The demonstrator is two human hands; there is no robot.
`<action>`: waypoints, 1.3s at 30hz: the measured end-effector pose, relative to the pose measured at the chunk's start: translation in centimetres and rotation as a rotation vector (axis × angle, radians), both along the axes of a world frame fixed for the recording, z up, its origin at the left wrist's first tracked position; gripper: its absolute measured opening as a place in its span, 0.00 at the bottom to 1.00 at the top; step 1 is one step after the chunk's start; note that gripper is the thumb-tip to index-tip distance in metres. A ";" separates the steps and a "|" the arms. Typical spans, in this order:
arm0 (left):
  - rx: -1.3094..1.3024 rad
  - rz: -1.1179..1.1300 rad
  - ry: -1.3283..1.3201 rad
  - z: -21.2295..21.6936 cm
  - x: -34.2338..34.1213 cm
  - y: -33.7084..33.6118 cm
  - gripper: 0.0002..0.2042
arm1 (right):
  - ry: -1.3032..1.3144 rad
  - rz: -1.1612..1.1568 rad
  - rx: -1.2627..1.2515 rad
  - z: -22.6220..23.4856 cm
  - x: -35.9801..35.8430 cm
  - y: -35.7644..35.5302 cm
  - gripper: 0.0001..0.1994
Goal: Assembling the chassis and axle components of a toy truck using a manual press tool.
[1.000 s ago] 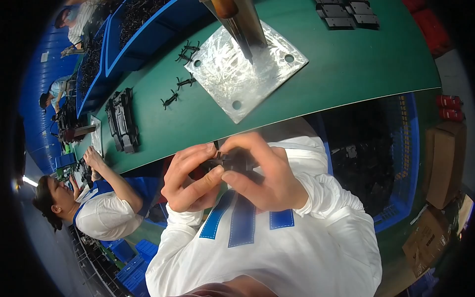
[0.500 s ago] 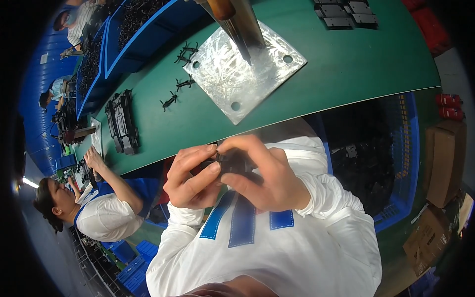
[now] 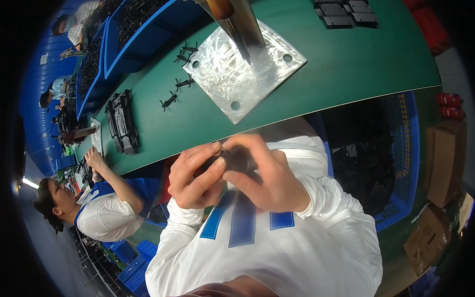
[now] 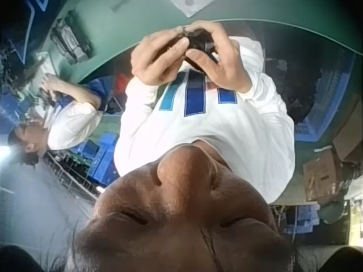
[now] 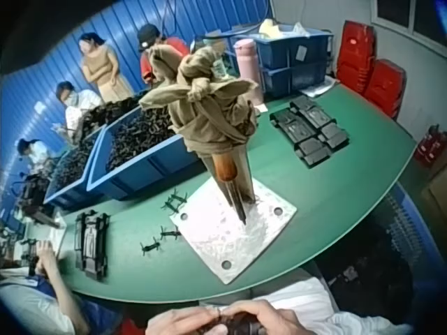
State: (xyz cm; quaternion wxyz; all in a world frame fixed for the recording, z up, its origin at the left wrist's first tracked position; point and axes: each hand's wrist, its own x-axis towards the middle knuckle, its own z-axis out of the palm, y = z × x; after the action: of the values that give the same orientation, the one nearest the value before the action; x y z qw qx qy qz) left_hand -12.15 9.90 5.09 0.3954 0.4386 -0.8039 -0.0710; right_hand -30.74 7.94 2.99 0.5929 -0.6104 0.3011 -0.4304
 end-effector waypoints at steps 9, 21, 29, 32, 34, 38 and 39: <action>0.265 -0.064 0.433 -0.2 0.0 0.2 0.16 | 0.031 0.001 -0.156 0.1 -0.1 -0.2 0.22; 0.662 -0.048 0.940 -0.6 0.2 1.3 0.14 | 0.066 0.093 -0.204 0.2 0.0 0.2 0.24; 0.649 -0.048 0.930 -1.3 0.4 2.1 0.11 | 0.047 0.068 -0.186 0.0 0.6 0.6 0.23; 0.647 -0.035 0.938 -1.4 0.4 2.3 0.11 | 0.062 0.080 -0.188 0.1 0.5 0.7 0.23; 0.626 -0.052 0.954 -1.5 0.4 2.4 0.11 | 0.103 0.126 -0.200 -0.1 0.3 0.8 0.22; 0.593 -0.073 0.949 -2.0 0.5 2.5 0.11 | 0.094 0.116 -0.219 -0.2 0.4 0.6 0.22; 0.579 -0.066 0.914 -2.1 0.6 2.4 0.12 | 0.060 0.093 -0.195 -0.2 0.4 0.5 0.21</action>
State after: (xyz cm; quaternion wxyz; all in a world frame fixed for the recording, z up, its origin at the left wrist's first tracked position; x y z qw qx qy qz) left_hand -11.60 12.34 3.02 0.5651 0.4285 -0.5109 -0.4857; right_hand -30.35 8.43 2.81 0.5408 -0.6911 0.2466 -0.4113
